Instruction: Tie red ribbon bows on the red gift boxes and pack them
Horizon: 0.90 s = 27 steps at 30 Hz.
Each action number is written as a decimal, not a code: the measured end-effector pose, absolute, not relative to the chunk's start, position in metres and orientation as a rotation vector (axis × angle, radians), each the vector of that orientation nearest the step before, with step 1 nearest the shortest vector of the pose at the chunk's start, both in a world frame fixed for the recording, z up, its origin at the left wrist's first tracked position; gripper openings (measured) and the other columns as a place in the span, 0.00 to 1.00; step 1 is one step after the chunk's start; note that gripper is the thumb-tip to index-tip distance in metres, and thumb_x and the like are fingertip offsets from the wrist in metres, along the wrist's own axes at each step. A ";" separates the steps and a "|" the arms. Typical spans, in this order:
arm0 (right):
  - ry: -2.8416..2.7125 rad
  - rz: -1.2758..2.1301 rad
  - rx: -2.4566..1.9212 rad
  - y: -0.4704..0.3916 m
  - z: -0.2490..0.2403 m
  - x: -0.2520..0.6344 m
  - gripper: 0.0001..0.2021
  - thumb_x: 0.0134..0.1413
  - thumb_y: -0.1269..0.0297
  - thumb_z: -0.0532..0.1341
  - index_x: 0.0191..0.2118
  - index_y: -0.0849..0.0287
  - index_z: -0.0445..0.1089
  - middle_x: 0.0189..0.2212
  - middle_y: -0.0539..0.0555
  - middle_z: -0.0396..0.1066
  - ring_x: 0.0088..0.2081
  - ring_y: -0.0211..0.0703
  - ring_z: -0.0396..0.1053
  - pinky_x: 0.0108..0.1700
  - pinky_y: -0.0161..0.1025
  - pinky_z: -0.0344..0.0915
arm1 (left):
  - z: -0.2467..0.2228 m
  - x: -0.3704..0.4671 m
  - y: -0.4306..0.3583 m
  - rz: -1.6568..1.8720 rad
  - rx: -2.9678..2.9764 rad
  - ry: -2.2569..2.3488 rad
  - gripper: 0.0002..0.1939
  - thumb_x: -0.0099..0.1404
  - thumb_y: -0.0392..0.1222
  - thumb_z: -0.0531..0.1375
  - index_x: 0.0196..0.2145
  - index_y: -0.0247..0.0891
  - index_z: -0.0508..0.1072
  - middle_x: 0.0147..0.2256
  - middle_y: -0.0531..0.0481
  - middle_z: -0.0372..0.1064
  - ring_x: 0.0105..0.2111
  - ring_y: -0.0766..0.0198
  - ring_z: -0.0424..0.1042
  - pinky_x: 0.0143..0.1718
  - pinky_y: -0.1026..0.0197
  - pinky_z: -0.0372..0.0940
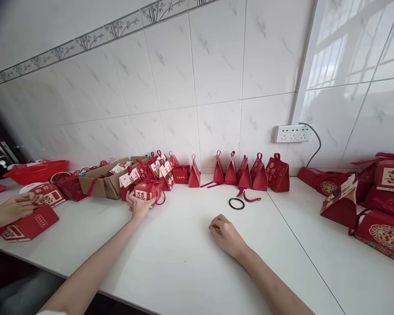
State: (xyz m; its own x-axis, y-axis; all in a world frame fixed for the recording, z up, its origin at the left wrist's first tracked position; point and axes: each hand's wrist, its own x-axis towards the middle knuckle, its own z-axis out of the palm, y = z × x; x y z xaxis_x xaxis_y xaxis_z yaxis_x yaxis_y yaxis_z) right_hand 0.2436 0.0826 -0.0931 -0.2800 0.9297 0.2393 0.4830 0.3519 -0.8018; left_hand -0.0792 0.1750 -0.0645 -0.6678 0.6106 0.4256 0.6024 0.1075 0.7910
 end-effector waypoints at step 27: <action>-1.385 1.058 -1.024 0.084 -0.081 0.269 0.43 0.47 0.50 0.63 0.64 0.51 0.40 0.60 0.59 0.52 0.54 0.51 0.60 0.56 0.51 0.59 | -0.059 0.065 0.123 1.456 1.427 0.856 0.24 0.60 0.60 0.47 0.35 0.35 0.69 0.28 0.48 0.68 0.30 0.63 0.68 0.33 0.61 0.64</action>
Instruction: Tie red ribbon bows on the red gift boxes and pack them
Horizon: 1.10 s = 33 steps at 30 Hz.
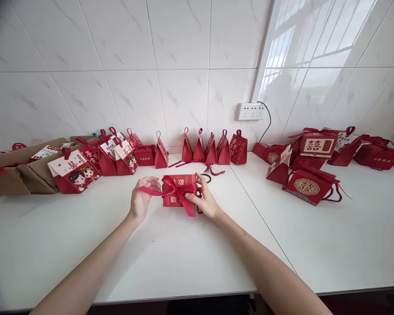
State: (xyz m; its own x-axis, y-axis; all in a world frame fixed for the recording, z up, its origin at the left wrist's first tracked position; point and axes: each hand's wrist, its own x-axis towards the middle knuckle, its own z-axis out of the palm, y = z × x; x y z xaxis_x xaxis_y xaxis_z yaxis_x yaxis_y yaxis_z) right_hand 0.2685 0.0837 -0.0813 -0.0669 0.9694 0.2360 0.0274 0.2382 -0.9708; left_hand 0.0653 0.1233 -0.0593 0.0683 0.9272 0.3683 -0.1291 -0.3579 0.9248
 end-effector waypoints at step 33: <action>-1.386 1.054 -1.026 0.086 -0.082 0.268 0.38 0.50 0.52 0.61 0.63 0.49 0.41 0.56 0.58 0.58 0.50 0.48 0.65 0.52 0.50 0.64 | -0.032 0.063 0.101 0.639 1.683 0.881 0.15 0.55 0.50 0.61 0.33 0.35 0.65 0.26 0.46 0.74 0.14 0.68 0.68 0.10 0.70 0.48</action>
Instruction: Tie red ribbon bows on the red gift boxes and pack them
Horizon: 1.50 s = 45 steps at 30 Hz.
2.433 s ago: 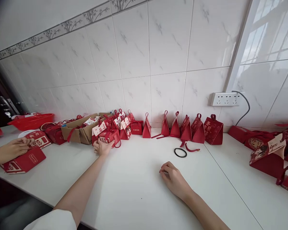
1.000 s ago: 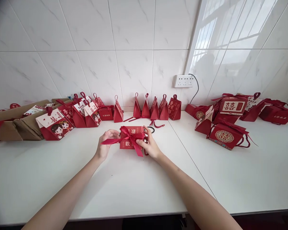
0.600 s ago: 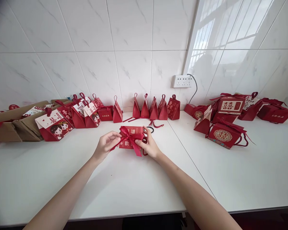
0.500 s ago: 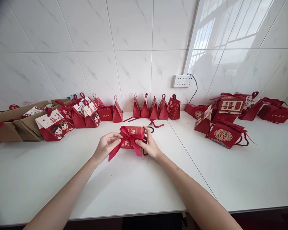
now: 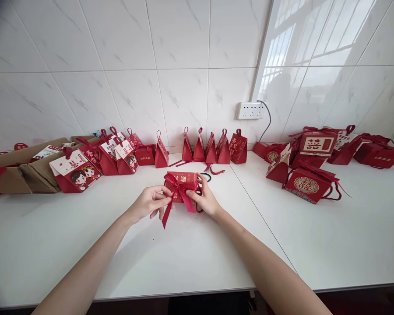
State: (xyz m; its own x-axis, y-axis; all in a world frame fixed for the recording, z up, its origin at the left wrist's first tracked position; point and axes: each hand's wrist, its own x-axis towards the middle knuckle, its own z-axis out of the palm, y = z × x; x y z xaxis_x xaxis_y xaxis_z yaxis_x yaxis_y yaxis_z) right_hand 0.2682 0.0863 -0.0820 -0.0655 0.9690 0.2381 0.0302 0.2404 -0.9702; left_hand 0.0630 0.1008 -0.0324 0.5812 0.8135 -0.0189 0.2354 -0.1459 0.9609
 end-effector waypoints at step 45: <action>-1.398 1.071 -1.003 0.088 -0.085 0.269 0.39 0.49 0.53 0.62 0.62 0.50 0.42 0.57 0.59 0.56 0.51 0.49 0.64 0.51 0.50 0.64 | -0.032 0.067 0.095 0.345 1.461 0.901 0.18 0.62 0.46 0.49 0.30 0.31 0.73 0.24 0.41 0.75 0.23 0.57 0.75 0.20 0.62 0.64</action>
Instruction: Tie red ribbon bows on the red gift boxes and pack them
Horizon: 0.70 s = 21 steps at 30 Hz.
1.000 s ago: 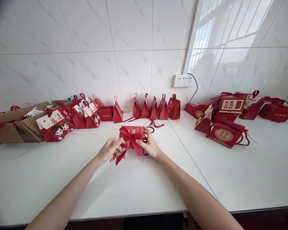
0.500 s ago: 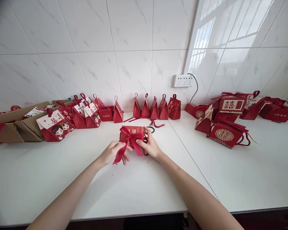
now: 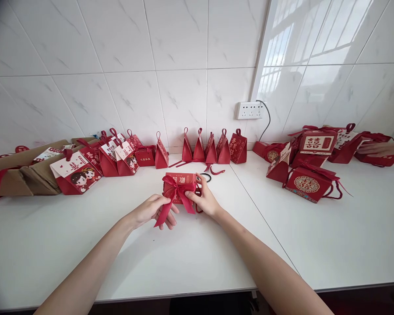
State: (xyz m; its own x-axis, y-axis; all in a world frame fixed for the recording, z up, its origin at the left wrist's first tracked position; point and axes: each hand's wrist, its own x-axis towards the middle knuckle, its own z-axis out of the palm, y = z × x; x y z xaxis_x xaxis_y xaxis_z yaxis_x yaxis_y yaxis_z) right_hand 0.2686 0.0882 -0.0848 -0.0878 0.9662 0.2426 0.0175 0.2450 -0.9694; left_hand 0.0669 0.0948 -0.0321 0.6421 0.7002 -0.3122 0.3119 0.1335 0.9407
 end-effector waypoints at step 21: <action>-1.398 1.088 -1.010 0.088 -0.083 0.269 0.40 0.49 0.51 0.62 0.63 0.49 0.41 0.58 0.60 0.52 0.51 0.49 0.64 0.53 0.50 0.62 | -0.040 0.056 0.109 -0.162 1.722 1.227 0.13 0.57 0.40 0.49 0.20 0.35 0.68 0.12 0.53 0.63 0.11 0.71 0.58 0.13 0.69 0.47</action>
State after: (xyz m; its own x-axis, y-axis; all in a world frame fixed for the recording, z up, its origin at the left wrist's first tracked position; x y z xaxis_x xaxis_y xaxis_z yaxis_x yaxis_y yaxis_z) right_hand 0.2692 0.0876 -0.0835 -0.0953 0.9689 0.2285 0.0167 0.2311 -0.9728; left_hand 0.0558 0.1087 -0.0400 0.4817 0.6500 -0.5878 0.7802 -0.0126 0.6254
